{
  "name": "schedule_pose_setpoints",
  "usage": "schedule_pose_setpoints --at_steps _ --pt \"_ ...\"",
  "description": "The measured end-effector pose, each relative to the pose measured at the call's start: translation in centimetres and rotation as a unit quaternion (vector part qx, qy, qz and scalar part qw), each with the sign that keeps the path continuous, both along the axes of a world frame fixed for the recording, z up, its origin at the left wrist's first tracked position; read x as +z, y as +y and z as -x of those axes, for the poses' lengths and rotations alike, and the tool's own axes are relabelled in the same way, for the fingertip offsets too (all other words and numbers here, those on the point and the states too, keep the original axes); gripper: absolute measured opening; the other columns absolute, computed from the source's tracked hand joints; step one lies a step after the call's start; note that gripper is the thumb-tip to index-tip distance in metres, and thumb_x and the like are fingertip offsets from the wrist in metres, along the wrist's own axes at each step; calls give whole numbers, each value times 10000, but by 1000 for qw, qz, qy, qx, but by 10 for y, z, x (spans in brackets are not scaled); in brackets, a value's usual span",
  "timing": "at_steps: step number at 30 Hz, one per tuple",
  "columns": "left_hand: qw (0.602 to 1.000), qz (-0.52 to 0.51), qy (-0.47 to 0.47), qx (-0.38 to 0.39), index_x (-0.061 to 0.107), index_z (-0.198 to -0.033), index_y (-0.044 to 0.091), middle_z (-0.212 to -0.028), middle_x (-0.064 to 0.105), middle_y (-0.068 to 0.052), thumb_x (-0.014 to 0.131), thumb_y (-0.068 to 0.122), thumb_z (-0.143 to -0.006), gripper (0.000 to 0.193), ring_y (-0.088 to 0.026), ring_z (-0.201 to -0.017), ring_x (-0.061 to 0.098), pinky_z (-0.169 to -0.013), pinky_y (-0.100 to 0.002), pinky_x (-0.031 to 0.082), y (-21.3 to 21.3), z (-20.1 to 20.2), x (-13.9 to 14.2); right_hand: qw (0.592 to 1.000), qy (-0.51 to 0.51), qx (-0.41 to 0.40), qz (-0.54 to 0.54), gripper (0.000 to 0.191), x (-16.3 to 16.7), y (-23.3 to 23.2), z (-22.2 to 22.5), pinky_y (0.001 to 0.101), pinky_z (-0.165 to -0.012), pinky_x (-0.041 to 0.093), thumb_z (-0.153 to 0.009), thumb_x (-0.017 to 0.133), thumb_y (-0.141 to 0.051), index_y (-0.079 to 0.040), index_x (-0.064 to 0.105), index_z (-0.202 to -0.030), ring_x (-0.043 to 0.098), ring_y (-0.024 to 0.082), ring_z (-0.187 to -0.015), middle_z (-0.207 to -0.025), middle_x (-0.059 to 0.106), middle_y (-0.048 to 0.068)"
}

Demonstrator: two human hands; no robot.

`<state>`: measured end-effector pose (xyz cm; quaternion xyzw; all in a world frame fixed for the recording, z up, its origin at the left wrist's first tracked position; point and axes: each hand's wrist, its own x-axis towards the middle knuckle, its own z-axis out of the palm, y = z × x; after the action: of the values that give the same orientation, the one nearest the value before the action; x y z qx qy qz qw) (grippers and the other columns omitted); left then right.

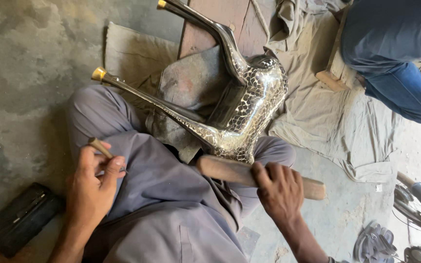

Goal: The person sits on the floor and repeatedly strikes a metal giraffe figurine with a wooden mallet and a small metal punch to create a textured pattern. They reposition the figurine and adjust the punch location throughout the clip.

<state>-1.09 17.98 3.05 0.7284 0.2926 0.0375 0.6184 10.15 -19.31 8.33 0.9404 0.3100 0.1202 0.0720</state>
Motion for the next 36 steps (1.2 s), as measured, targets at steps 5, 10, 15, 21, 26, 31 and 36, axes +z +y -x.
schedule_pose_setpoints --at_steps 5,10,15,21,26,31,36 --pt "999 -10 -42 -22 528 -1215 -12 -931 731 -129 661 153 -974 321 -173 -814 756 -667 -304 640 -5 8 4 994 14 -107 -4 287 3 7 -11 357 -632 428 -872 637 9 -79 656 -1145 561 205 -698 -867 633 86" --pt "998 -16 -27 -54 531 -1181 3 -900 747 -112 660 188 -967 311 -180 -788 779 -646 -305 642 -3 -3 12 998 -23 66 1 314 11 27 -3 394 -685 453 -818 635 -41 -166 656 -1105 604 237 -764 -860 643 59" --pt "998 -13 -47 -49 538 -1192 4 -931 745 -113 655 198 -968 319 -184 -831 772 -640 -299 650 -6 0 16 991 26 -120 59 327 34 53 -9 371 -621 419 -868 638 -29 -145 643 -1174 549 200 -660 -820 616 62" --pt "999 -5 -12 -45 546 -1176 9 -925 758 -119 662 215 -965 317 -201 -803 781 -640 -314 635 -5 1 10 995 24 -28 96 346 37 52 -6 349 -572 423 -877 634 2 -191 646 -1164 539 191 -615 -774 622 48" --pt "999 -11 11 -41 544 -1195 9 -953 747 -122 664 211 -955 335 -202 -812 779 -641 -324 634 -4 3 11 982 87 -170 5 321 29 36 -12 409 -581 456 -904 650 -16 -130 631 -1203 595 229 -662 -841 648 78" --pt "998 -14 13 -52 547 -1193 10 -926 758 -119 660 208 -955 330 -205 -801 783 -647 -334 630 -16 -15 12 988 83 -88 -91 510 16 5 9 467 -686 480 -653 629 27 -98 633 -1148 649 351 -799 -858 646 130" --pt "996 -18 -21 -86 537 -1189 -3 -919 758 -103 666 192 -957 329 -191 -815 788 -645 -311 637 -35 -30 22 971 52 -206 -110 442 1 -18 20 478 -714 466 -739 643 50 -83 652 -1160 620 370 -807 -888 640 144"
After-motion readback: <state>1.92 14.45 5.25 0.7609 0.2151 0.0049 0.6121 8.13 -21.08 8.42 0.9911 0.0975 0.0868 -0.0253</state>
